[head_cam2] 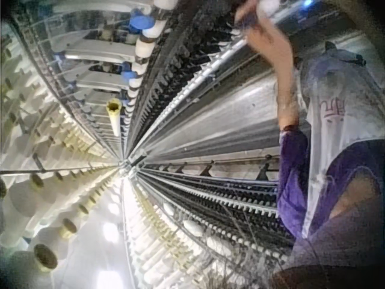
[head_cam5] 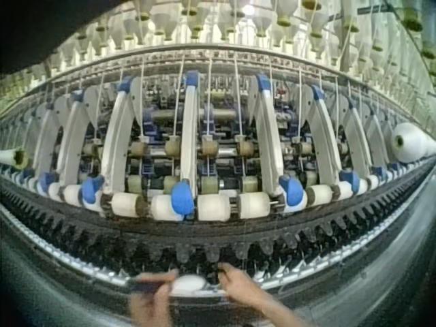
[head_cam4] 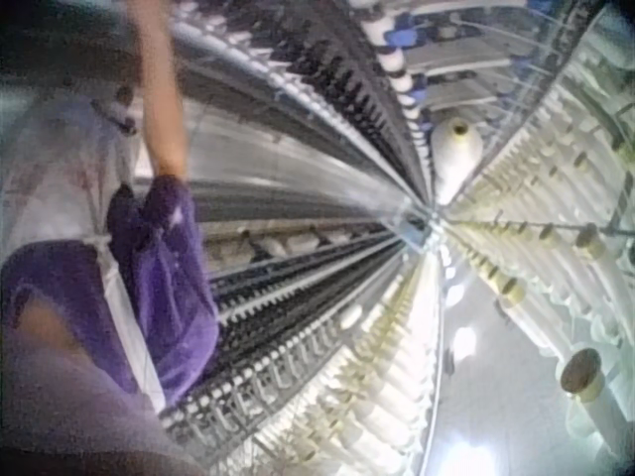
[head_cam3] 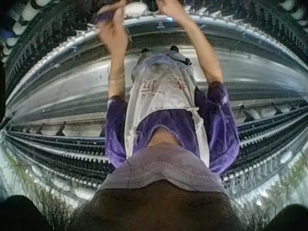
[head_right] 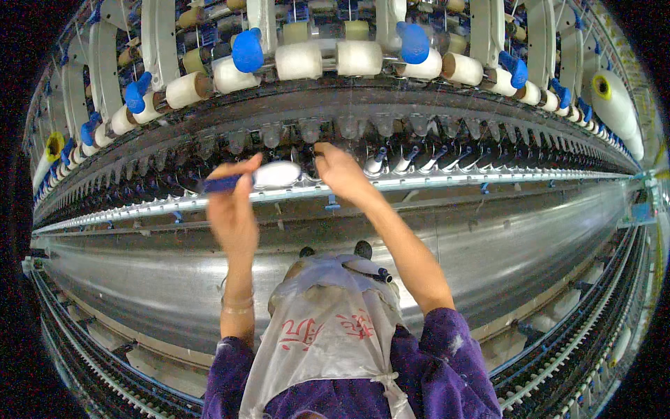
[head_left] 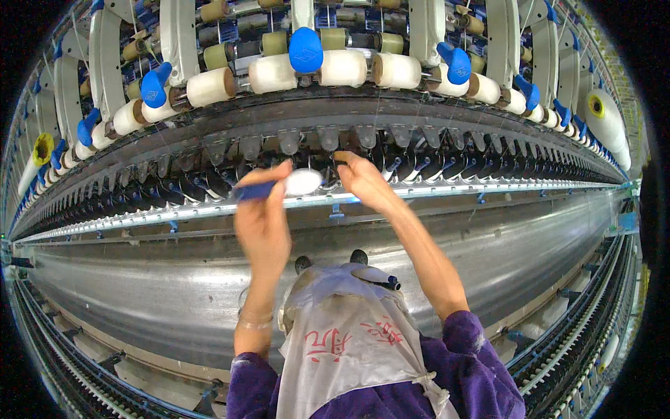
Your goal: The person works along a circular spinning machine, repeatedly reaching into the lower section to thread or tie yarn and adjust small components. They use a blue-handled tool to manipulate parts and occasionally reach up to the upper spindles to guide yarn. The task continues along the machine's circumference without a visible final state.
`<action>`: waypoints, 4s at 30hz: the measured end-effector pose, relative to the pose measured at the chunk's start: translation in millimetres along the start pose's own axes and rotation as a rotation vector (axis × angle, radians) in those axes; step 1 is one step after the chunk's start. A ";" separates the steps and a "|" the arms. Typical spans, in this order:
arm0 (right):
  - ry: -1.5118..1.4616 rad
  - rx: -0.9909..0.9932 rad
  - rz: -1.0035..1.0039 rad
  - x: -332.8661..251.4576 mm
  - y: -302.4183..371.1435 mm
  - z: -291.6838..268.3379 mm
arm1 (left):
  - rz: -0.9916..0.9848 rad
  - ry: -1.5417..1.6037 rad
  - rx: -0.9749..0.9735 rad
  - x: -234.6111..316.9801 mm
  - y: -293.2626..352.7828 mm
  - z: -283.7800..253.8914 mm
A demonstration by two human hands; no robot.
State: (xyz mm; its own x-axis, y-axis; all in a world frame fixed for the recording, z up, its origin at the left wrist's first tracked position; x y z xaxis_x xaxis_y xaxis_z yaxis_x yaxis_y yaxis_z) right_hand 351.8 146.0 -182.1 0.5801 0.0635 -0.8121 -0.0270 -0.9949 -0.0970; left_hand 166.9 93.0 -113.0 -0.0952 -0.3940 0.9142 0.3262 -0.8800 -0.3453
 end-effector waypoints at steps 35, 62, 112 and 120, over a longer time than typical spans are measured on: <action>0.643 0.443 -0.896 -206.8 -10.8 -145.7 | -1.135 0.099 -0.689 -242.7 252.7 -89.3; 0.314 0.006 0.083 135.0 158.5 -26.3 | 0.171 -0.665 -0.041 -145.6 26.5 3.2; 0.177 -0.423 0.134 49.0 63.4 135.3 | -1.018 0.160 0.361 -126.2 -25.2 -381.9; 0.554 -0.383 0.107 44.2 32.4 150.7 | -0.562 -0.549 0.395 -96.6 -13.8 -395.3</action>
State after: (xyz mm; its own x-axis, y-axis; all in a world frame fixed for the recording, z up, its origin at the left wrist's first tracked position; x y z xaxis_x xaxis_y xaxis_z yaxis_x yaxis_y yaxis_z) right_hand 253.9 128.3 -307.9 0.9243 0.0152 -0.3813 0.1234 -0.9574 0.2611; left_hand -200.1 38.3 -280.5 0.0925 0.3428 0.9348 0.6785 -0.7089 0.1929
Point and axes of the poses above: each hand's wrist, its own y-axis away from the middle knuckle, its own z-axis out of the palm, x = y × z, the point moved 8 cm from there along -y, towards the middle knuckle, and after that the axes turned 10 degrees about x, right-handed, at the moved point
